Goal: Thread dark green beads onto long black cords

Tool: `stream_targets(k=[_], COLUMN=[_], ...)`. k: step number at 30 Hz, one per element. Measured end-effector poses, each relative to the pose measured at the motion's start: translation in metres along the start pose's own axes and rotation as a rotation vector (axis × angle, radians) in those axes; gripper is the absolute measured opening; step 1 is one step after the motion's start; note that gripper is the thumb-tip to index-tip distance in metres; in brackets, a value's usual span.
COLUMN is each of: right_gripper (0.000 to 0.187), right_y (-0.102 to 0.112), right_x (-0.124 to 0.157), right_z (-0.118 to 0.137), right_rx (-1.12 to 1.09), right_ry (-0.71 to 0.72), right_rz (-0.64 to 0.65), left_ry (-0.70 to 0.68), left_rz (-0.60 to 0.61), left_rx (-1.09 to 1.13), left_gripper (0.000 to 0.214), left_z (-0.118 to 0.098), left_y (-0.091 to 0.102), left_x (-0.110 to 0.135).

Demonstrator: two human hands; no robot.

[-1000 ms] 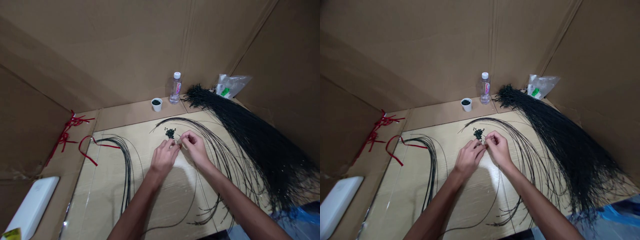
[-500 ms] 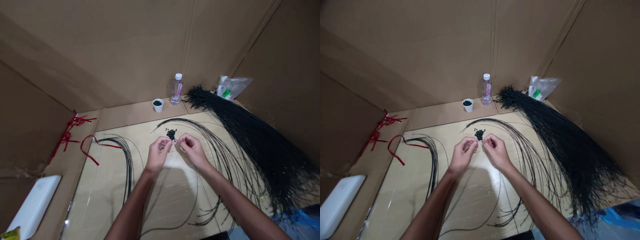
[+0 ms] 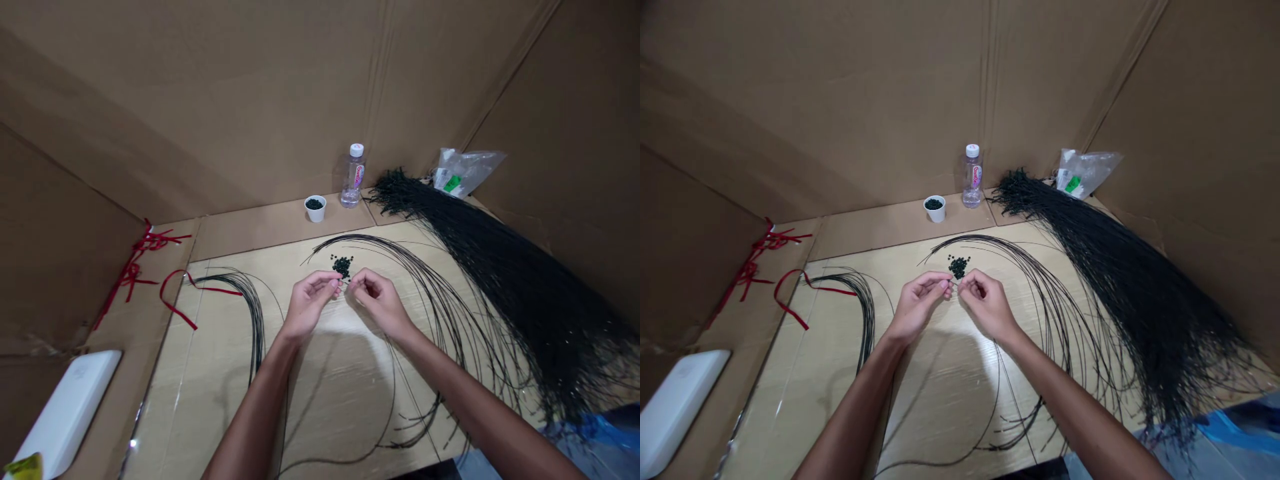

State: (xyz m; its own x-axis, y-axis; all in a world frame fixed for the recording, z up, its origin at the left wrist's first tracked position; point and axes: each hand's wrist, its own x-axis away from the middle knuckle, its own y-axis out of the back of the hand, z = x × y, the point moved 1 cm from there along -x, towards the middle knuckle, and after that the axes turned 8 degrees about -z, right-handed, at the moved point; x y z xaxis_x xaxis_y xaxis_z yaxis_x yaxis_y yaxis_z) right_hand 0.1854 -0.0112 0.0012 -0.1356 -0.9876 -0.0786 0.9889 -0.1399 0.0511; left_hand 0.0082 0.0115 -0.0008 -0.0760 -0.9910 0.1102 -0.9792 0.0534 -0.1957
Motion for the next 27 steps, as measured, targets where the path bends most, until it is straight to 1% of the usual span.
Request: stream_targets(k=[7, 14, 27], right_gripper=[0.011, 0.007, 0.011], right_y=[-0.0006, -0.0002, -0.0012], right_x=[0.0006, 0.0008, 0.0010], right_z=[0.0009, 0.0014, 0.0021], right_rx=[-0.007, -0.002, 0.021], right_ry=[-0.007, -0.004, -0.002], right_rz=[-0.006, 0.005, -0.003], left_ry=[-0.037, -0.010, -0.004], left_rz=[-0.011, -0.015, -0.009], left_rx=[-0.060, -0.028, -0.024], left_gripper=[0.031, 0.033, 0.034], left_z=[0.0020, -0.0009, -0.0007], left_y=[0.0011, 0.0006, 0.0005], left_x=[0.0004, 0.0003, 0.0008])
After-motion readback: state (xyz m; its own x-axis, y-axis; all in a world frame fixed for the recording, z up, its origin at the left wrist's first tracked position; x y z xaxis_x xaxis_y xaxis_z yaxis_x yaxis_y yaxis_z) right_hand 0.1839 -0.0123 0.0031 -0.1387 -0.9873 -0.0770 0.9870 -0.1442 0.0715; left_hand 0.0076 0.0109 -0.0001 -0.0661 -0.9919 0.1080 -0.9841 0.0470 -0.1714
